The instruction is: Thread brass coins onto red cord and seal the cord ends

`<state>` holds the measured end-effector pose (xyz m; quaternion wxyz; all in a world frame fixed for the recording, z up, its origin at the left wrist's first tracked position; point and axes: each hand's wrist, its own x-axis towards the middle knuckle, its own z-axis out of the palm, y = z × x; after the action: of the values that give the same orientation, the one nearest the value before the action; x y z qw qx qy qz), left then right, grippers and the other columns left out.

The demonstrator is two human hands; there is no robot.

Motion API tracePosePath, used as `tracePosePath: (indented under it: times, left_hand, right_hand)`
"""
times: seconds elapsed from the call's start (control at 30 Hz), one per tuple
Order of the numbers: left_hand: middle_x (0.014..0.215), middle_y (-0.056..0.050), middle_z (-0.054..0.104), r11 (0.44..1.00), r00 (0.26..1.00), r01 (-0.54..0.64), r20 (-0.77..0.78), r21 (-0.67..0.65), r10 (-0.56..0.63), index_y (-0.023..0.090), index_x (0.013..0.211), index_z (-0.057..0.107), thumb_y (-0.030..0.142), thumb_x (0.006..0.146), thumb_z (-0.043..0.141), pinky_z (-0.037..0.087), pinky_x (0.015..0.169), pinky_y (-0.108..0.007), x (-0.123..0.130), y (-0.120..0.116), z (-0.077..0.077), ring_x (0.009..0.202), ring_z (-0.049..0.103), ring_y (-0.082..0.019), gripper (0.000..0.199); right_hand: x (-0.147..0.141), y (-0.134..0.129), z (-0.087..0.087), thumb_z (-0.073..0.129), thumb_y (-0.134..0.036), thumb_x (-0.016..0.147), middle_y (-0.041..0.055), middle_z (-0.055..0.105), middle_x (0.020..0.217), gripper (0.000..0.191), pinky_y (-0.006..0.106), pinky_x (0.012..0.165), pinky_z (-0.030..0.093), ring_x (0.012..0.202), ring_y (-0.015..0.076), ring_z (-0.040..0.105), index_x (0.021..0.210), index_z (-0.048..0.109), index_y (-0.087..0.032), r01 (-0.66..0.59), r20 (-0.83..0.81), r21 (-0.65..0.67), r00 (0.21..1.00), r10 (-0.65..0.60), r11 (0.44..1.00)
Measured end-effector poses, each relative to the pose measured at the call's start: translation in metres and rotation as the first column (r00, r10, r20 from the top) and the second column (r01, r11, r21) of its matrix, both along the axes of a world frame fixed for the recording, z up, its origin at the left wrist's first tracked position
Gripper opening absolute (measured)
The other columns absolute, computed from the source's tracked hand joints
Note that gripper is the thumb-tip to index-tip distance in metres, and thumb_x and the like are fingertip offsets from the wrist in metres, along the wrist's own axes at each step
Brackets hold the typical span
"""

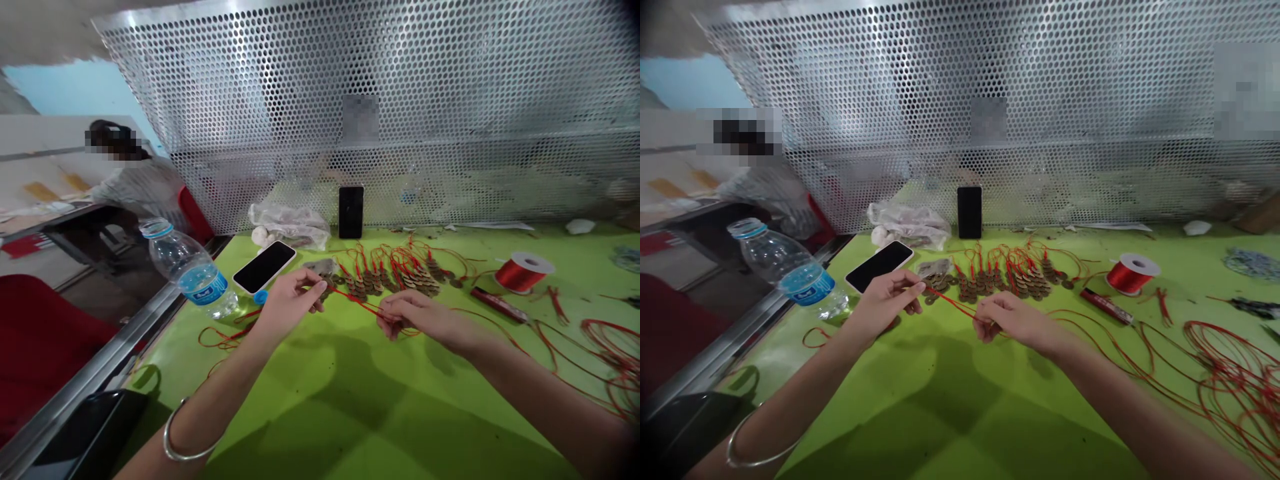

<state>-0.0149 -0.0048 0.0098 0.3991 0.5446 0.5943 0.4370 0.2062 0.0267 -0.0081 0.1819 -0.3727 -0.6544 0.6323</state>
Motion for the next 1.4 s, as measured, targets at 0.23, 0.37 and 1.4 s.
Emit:
tracePosePath:
  times: [0.23, 0.37, 1.4]
  left_hand:
    - [0.050, 0.002, 0.059, 1.000, 1.000, -0.027, 0.010, -0.003, 0.027, 0.016, 0.068, 0.058, 0.031, 0.070, 0.064, 0.048, 0.049, -0.022, 0.002, 0.000, 0.001, 0.047, 0.058, -0.011, 0.016]
    - [0.049, 0.002, 0.059, 0.999, 0.998, -0.033, 0.051, 0.010, 0.032, 0.017, 0.066, 0.056, 0.031, 0.069, 0.065, 0.046, 0.048, -0.022, 0.002, 0.001, -0.001, 0.045, 0.057, -0.011, 0.018]
    - [0.100, -0.005, 0.065, 0.985, 0.926, 0.165, 0.352, -0.050, -0.137, 0.017, 0.063, 0.058, 0.036, 0.071, 0.066, 0.043, 0.080, -0.026, 0.047, -0.031, 0.004, 0.090, 0.059, -0.017, 0.023]
  right_hand:
    - [0.004, -0.002, 0.006, 0.048, -0.031, 0.077, 0.0034, 0.061, 0.065, 0.026, 0.028, 0.069, 0.046, 0.064, 0.0135, 0.056, 0.056, 0.058, -0.018, -0.035, 0.005, 0.024, 0.999, 0.035, 0.999]
    - [0.002, 0.000, 0.000, 0.052, -0.035, 0.074, 0.0048, 0.063, 0.069, 0.025, 0.030, 0.071, 0.048, 0.068, 0.0153, 0.057, 0.057, 0.061, -0.019, -0.001, -0.031, -0.030, 1.000, 0.000, 1.000]
    - [-0.019, 0.011, -0.045, 0.057, -0.042, 0.078, 0.0027, 0.064, 0.074, 0.027, 0.025, 0.061, 0.044, 0.068, 0.0140, 0.058, 0.084, 0.065, -0.017, 0.086, -0.021, 0.227, 0.996, -0.084, 0.970]
